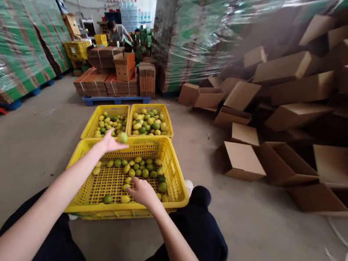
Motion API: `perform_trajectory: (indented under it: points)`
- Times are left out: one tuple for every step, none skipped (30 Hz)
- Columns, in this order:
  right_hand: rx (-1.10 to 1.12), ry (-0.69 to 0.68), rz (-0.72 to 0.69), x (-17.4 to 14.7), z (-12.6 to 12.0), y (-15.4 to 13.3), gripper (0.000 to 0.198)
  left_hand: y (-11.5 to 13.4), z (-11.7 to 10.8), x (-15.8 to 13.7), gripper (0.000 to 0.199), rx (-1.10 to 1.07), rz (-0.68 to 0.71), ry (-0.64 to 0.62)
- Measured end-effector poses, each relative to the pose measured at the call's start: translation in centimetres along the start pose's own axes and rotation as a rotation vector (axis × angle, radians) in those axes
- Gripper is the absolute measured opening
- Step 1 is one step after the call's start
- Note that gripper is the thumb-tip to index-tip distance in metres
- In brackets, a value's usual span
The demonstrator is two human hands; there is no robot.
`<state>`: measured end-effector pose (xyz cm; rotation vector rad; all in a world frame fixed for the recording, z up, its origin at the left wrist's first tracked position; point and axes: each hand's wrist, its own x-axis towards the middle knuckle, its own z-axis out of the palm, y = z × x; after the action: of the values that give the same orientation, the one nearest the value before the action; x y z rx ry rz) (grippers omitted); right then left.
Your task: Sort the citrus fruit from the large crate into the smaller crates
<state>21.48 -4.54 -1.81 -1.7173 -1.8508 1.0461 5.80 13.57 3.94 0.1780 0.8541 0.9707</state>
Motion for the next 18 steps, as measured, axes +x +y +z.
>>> perform_trajectory:
  points:
    - [-0.067, -0.015, 0.016, -0.1, 0.0, -0.3, 0.017, 1.5, 2.1, 0.4, 0.046, 0.152, 0.030, 0.068]
    - [-0.147, -0.031, 0.036, -0.2, 0.0, -0.7, 0.019, 2.6, 3.7, 0.5, 0.048, 0.296, 0.128, 0.062]
    - [-0.239, -0.049, 0.060, -0.4, 0.0, -1.0, 0.023, 3.1, 4.5, 0.5, 0.046, 0.448, 0.248, 0.038]
    - [-0.337, -0.066, 0.085, -0.5, -0.1, -1.3, 0.026, 2.9, 4.6, 0.4, 0.041, 0.631, 0.332, 0.033]
    - [-0.428, -0.083, 0.109, -0.6, -0.1, -1.5, 0.030, 2.1, 3.9, 0.2, 0.036, 0.808, 0.380, 0.048]
    - [-0.501, -0.098, 0.126, -0.8, 0.0, -1.8, 0.033, 0.9, 2.5, -0.1, 0.032, 0.994, 0.373, 0.118]
    - [-0.550, -0.108, 0.135, -0.9, 0.0, -1.9, 0.035, -0.6, 0.5, -0.4, 0.027, 1.076, 0.310, 0.184]
    - [-0.579, -0.118, 0.139, -1.0, 0.1, -2.1, 0.036, -2.3, -1.9, -0.7, 0.023, 1.122, 0.249, 0.236]
    - [-0.593, -0.130, 0.133, -1.1, 0.1, -2.2, 0.037, -3.9, -4.5, -1.0, 0.020, 1.163, 0.191, 0.291]
    - [-0.600, -0.144, 0.127, -1.2, 0.2, -2.3, 0.036, -5.3, -7.2, -1.3, 0.018, 1.200, 0.135, 0.340]
    - [-0.602, -0.161, 0.120, -1.2, 0.3, -2.4, 0.037, -6.4, -9.8, -1.6, 0.016, 1.236, 0.078, 0.387]
    - [-0.604, -0.180, 0.115, -1.3, 0.5, -2.5, 0.037, -7.2, -12.1, -1.9, 0.015, 1.268, 0.032, 0.418]
    - [-0.607, -0.197, 0.112, -1.3, 0.6, -2.5, 0.037, -7.6, -14.1, -2.1, 0.014, 1.296, -0.009, 0.437]
    - [-0.609, -0.214, 0.111, -1.3, 0.7, -2.6, 0.038, -7.8, -15.8, -2.2, 0.013, 1.324, -0.044, 0.448]
    - [-0.611, -0.228, 0.113, -1.2, 0.8, -2.6, 0.038, -7.7, -17.1, -2.1, 0.013, 1.351, -0.074, 0.448]
    - [-0.613, -0.237, 0.117, -1.1, 1.0, -2.6, 0.039, -7.4, -18.2, -1.9, 0.013, 1.378, -0.100, 0.441]
    - [-0.615, -0.241, 0.121, -1.0, 1.1, -2.5, 0.038, -7.1, -19.0, -1.5, 0.013, 1.407, -0.122, 0.426]
    - [-0.618, -0.244, 0.124, -0.8, 1.3, -2.4, 0.038, -6.8, -19.7, -1.1, 0.014, 1.437, -0.138, 0.408]
